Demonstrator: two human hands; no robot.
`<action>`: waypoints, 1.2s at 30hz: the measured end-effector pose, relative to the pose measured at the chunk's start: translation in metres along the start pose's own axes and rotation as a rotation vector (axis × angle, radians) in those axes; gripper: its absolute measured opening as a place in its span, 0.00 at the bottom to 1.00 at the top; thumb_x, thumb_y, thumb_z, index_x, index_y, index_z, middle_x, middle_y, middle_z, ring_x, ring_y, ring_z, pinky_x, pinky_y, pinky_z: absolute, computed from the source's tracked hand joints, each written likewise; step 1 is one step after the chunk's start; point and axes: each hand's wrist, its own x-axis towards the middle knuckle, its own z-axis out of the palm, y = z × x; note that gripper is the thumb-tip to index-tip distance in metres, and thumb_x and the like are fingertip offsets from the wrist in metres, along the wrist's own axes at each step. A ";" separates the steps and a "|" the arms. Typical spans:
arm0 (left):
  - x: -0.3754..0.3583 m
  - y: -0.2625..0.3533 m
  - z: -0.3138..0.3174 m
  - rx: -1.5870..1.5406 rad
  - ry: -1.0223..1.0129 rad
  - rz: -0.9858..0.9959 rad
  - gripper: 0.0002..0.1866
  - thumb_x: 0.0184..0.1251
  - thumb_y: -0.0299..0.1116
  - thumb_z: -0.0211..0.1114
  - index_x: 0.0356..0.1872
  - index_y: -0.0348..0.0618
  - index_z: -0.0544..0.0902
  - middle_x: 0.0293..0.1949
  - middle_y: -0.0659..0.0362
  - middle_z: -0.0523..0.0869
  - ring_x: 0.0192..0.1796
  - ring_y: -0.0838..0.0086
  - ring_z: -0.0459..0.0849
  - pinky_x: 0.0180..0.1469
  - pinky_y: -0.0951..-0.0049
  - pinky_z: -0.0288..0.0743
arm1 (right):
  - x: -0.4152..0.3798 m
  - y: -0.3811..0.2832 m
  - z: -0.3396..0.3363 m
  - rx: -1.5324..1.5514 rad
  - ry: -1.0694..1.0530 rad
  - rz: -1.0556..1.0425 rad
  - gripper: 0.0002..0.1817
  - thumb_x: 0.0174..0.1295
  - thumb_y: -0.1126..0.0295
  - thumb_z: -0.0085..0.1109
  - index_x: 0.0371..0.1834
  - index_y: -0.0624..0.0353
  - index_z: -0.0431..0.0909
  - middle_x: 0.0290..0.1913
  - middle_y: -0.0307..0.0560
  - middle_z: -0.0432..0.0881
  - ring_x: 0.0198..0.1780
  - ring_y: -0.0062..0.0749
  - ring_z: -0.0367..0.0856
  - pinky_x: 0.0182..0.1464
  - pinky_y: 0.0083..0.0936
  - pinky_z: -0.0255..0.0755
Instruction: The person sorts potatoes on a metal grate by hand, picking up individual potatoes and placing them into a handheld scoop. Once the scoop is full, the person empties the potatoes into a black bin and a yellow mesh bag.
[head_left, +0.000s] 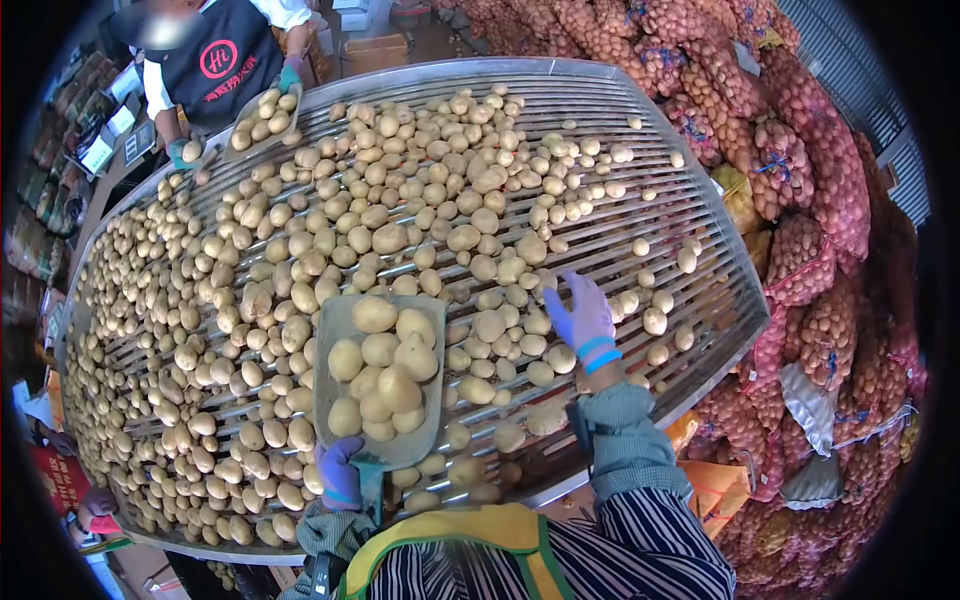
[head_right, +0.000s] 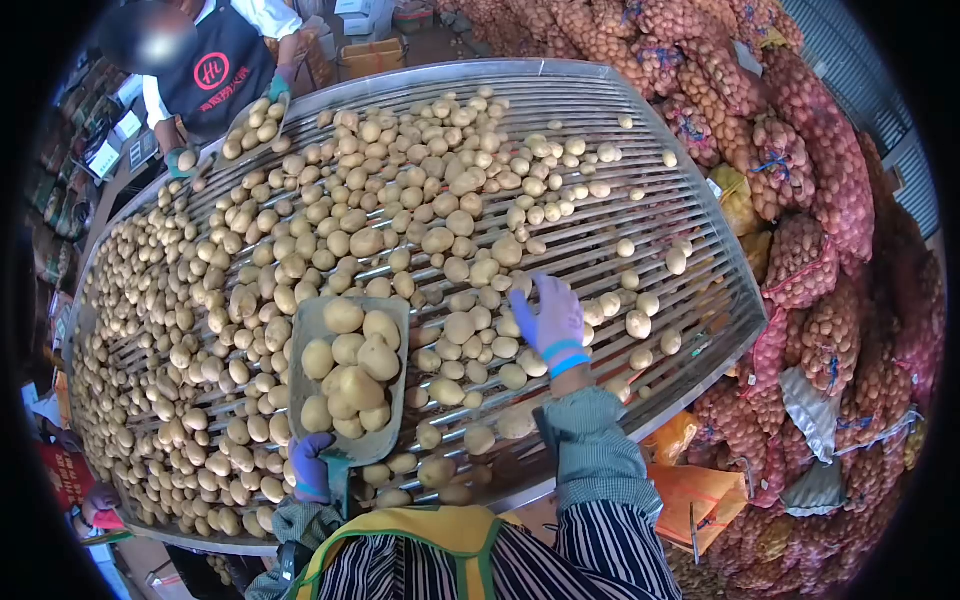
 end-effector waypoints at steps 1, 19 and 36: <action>0.000 -0.001 0.000 0.005 0.018 -0.020 0.24 0.51 0.21 0.60 0.54 0.32 0.77 0.47 0.55 0.84 0.48 0.67 0.82 0.52 0.70 0.77 | 0.003 0.009 0.006 0.008 0.000 0.004 0.24 0.61 0.52 0.58 0.52 0.57 0.76 0.51 0.56 0.77 0.49 0.53 0.77 0.52 0.45 0.70; -0.003 0.003 0.004 0.078 0.095 0.040 0.21 0.49 0.22 0.60 0.49 0.32 0.80 0.43 0.54 0.86 0.45 0.66 0.84 0.49 0.69 0.79 | 0.089 0.014 0.058 0.393 -0.163 0.033 0.25 0.61 0.52 0.60 0.59 0.53 0.77 0.51 0.57 0.82 0.53 0.45 0.81 0.53 0.36 0.76; -0.001 0.000 0.012 -0.154 -0.054 0.059 0.22 0.53 0.25 0.60 0.52 0.33 0.79 0.44 0.56 0.85 0.45 0.67 0.83 0.49 0.70 0.78 | 0.021 -0.160 0.008 1.046 -0.705 -0.017 0.24 0.61 0.54 0.61 0.55 0.59 0.78 0.44 0.54 0.84 0.40 0.40 0.84 0.40 0.32 0.79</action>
